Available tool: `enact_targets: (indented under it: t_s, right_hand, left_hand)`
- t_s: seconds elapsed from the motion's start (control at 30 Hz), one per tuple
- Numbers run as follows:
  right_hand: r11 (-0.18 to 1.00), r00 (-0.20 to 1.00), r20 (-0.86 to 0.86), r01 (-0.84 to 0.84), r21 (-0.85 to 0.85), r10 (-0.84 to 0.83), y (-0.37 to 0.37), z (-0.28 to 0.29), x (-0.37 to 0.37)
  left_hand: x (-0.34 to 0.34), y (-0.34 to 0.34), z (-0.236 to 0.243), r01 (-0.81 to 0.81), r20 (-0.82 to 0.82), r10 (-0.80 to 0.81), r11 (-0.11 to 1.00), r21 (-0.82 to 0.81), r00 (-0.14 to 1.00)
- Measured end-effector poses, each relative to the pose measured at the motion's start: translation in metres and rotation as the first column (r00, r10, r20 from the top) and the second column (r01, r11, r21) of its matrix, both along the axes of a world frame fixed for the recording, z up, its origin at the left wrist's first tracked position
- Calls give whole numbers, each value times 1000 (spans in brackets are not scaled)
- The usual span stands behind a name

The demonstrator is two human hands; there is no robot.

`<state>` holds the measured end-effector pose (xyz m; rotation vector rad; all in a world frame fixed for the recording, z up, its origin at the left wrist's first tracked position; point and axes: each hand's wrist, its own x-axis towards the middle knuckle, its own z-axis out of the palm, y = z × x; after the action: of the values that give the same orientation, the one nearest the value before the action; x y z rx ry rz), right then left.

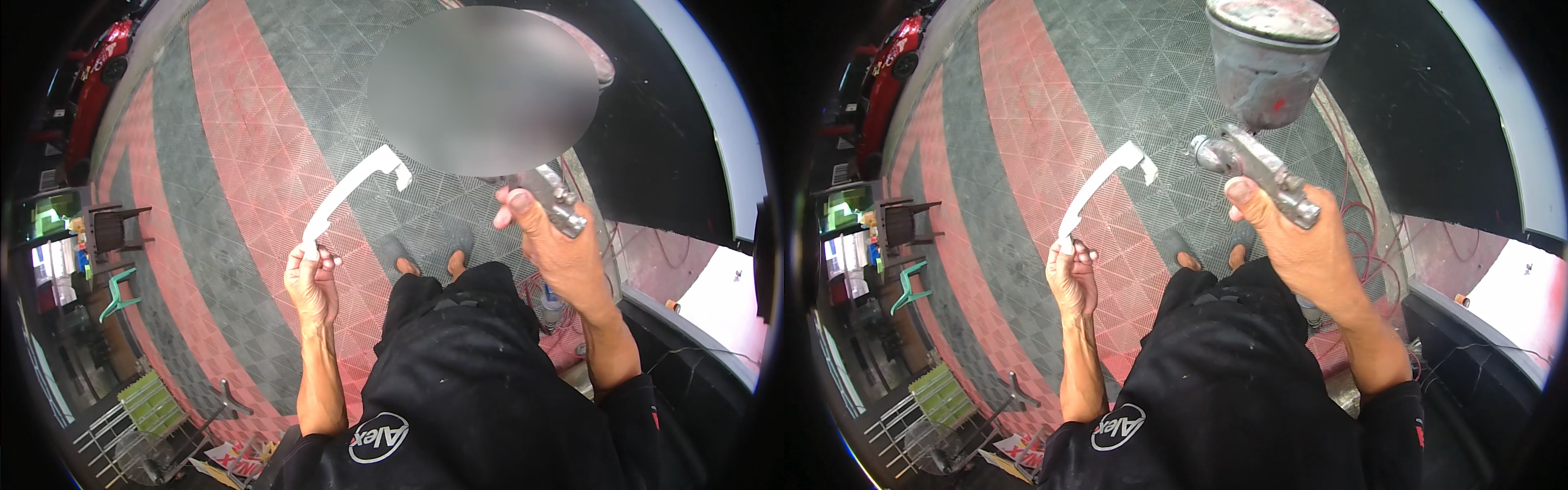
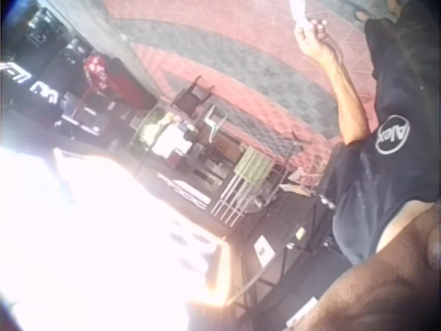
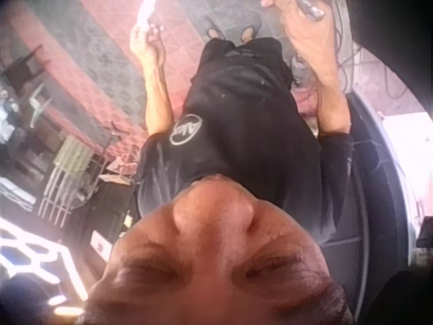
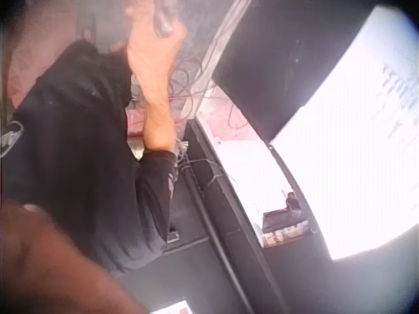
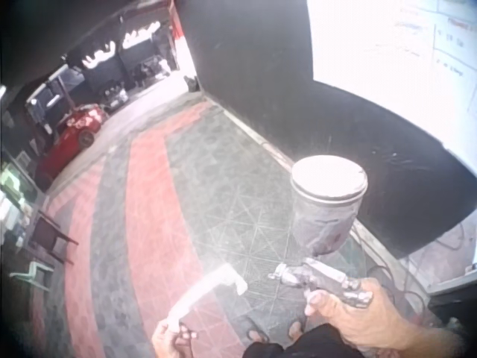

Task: The person pours paint from a can into a spray gun cup, then walks to a different area and spray paints a white plastic trim piece. The person holds the trim piece in one hand and the spray gun in the other, applying paint in short bursts.

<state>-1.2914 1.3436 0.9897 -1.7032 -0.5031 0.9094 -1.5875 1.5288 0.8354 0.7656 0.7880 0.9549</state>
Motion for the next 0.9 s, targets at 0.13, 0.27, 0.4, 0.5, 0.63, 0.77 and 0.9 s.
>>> enact_targets:
  t_s: [0.13,0.27,0.4,0.5,0.63,0.77,0.9]
  right_hand:
    - [994,986,-132,-100,48,106,-6,18,13]
    - [967,939,-230,-248,57,255,-3,31,23]
    - [964,932,-253,-266,16,261,6,25,28]
    - [972,951,-215,-232,-26,221,14,19,32]
    - [985,976,-149,-164,-42,157,18,10,25]
    - [960,953,-128,-280,-29,274,11,16,11]
    - [964,970,18,-243,107,242,11,-2,-22]
  left_hand:
    - [-20,11,-16,94,94,-87,993,-76,992]
    - [-29,16,-26,143,164,-125,984,-102,978]
    - [-31,16,-28,181,199,-159,979,-96,967]
    - [-31,15,-24,188,200,-166,977,-97,966]
    - [-30,12,-23,171,192,-150,980,-99,970]
    - [-24,7,-17,146,210,-108,974,-175,972]
    - [1,1,4,38,172,20,944,-328,985]
